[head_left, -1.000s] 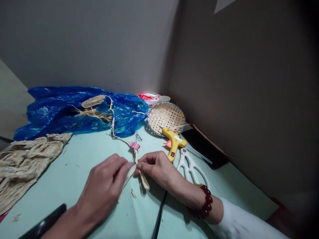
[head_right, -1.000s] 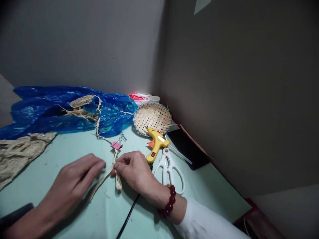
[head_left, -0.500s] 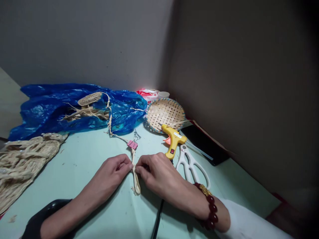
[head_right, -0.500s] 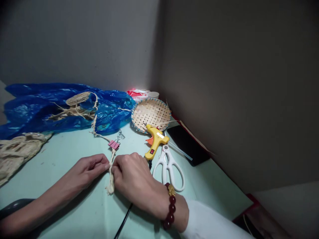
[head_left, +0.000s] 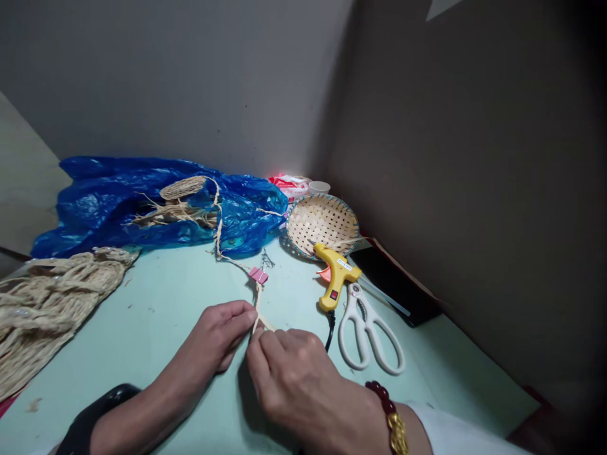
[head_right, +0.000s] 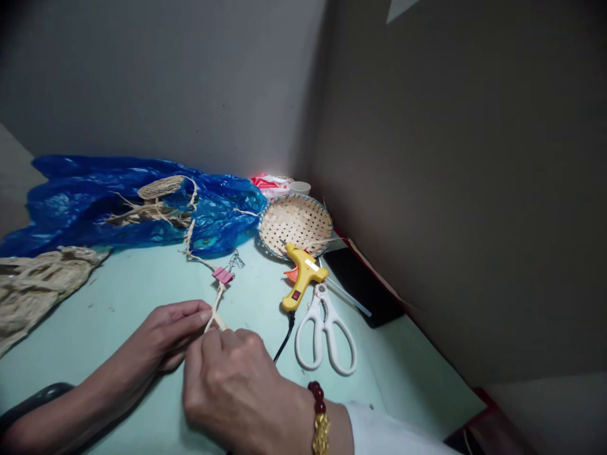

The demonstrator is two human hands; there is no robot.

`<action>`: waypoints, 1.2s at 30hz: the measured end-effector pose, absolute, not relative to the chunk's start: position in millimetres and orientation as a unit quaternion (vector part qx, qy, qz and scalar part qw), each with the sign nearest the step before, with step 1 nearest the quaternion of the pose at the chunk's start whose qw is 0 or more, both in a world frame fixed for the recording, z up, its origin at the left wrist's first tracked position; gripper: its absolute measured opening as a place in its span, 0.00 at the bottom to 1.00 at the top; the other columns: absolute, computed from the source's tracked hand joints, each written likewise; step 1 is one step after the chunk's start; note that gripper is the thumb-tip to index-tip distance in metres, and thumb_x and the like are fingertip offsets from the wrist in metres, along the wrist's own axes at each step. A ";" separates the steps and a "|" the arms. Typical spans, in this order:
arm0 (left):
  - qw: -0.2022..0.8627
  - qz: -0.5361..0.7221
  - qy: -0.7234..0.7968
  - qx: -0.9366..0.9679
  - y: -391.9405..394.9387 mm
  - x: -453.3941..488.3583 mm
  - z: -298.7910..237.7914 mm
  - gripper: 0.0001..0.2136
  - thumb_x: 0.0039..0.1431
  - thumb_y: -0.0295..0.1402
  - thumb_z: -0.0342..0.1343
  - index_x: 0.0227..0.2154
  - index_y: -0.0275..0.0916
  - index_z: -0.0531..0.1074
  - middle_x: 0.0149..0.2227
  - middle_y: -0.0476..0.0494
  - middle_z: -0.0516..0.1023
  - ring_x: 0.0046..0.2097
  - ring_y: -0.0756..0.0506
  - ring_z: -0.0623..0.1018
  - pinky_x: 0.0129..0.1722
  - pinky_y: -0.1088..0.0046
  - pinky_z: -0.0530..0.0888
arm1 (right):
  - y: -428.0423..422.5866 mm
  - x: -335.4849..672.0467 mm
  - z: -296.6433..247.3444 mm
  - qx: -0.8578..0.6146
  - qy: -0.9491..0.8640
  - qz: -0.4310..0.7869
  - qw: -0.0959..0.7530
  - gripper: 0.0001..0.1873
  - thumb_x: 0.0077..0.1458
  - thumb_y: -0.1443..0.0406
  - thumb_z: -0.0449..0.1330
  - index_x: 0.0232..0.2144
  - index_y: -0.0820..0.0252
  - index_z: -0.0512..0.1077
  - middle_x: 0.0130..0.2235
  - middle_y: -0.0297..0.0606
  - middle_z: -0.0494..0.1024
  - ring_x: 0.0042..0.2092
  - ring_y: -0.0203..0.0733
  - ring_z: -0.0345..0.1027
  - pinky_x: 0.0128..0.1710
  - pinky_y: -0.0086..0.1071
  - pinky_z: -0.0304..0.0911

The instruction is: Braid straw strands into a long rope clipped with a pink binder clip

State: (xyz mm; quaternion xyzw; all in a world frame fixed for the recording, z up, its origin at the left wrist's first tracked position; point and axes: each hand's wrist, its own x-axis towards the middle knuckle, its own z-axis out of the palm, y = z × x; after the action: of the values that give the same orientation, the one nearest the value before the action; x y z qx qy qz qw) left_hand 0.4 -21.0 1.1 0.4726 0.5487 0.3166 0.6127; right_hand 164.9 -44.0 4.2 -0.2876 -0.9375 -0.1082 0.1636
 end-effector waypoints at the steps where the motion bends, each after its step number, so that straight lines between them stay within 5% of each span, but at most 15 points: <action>1: 0.624 0.323 0.541 0.462 -21.7 0.6 0.5 0.15 0.55 0.45 0.55 0.25 0.38 0.66 0.17 0.61 0.53 0.19 0.55 0.48 0.17 0.77 0.45 | -44.0 164.9 4.0 -0.273 -0.940 -0.117 0.164 0.11 0.56 0.78 0.48 0.36 0.70 0.69 0.30 0.45 0.73 0.28 0.46 0.65 0.25 0.37 0.55; 8: 0.627 0.337 0.524 0.467 -21.6 3.0 9.5 0.14 0.55 0.43 0.57 0.27 0.37 0.68 0.16 0.62 0.53 0.19 0.56 0.46 0.17 0.79 0.43 | -26.8 171.0 22.5 -0.436 -0.841 0.134 0.292 0.15 0.62 0.56 0.55 0.35 0.62 0.72 0.33 0.39 0.74 0.34 0.41 0.66 0.34 0.33 0.57; 14: 0.629 0.326 0.509 0.489 -20.5 -0.8 10.8 0.11 0.54 0.40 0.58 0.28 0.37 0.68 0.16 0.62 0.51 0.19 0.55 0.46 0.18 0.77 0.43 | -6.2 172.5 20.0 -0.422 -0.776 0.388 0.263 0.14 0.64 0.60 0.52 0.32 0.61 0.72 0.26 0.31 0.73 0.29 0.34 0.63 0.29 0.26 0.53; 22: 0.543 0.293 0.547 0.565 -17.8 0.7 10.5 0.13 0.55 0.42 0.56 0.27 0.36 0.70 0.22 0.56 0.59 0.23 0.54 0.54 0.20 0.79 0.50 | -1.8 182.2 24.4 -0.443 -0.811 0.289 0.248 0.09 0.59 0.66 0.58 0.31 0.59 0.78 0.27 0.34 0.74 0.33 0.37 0.64 0.33 0.29 0.52; 27: 0.570 0.287 0.551 0.539 -18.0 -0.3 8.6 0.13 0.56 0.44 0.55 0.28 0.36 0.70 0.18 0.60 0.52 0.21 0.54 0.49 0.19 0.77 0.46 | -5.5 190.3 38.9 -0.429 -0.855 0.200 0.211 0.12 0.59 0.67 0.58 0.25 0.61 0.76 0.29 0.38 0.76 0.38 0.42 0.63 0.40 0.34 0.52; 33: 0.571 0.300 0.539 0.542 -17.0 0.1 8.0 0.13 0.56 0.43 0.55 0.29 0.37 0.71 0.18 0.60 0.53 0.21 0.53 0.48 0.20 0.76 0.46 | -4.1 176.4 31.1 -0.434 -0.804 0.335 0.231 0.20 0.65 0.62 0.50 0.23 0.62 0.71 0.22 0.34 0.71 0.26 0.34 0.60 0.29 0.28 0.51; 36: 0.516 0.285 0.545 0.596 -17.8 0.0 10.4 0.13 0.58 0.41 0.52 0.29 0.36 0.73 0.19 0.55 0.63 0.22 0.52 0.56 0.21 0.76 0.52 | -0.8 169.1 20.5 -0.429 -0.768 0.395 0.266 0.19 0.62 0.66 0.52 0.19 0.63 0.70 0.21 0.32 0.72 0.26 0.32 0.62 0.30 0.26 0.52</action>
State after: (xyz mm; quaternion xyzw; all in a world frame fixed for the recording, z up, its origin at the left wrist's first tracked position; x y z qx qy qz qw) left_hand 0.0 -17.8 10.4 0.5962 0.5448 0.2850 0.5162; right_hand 169.1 -0.8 20.5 -0.4287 -0.7679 0.3949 0.2657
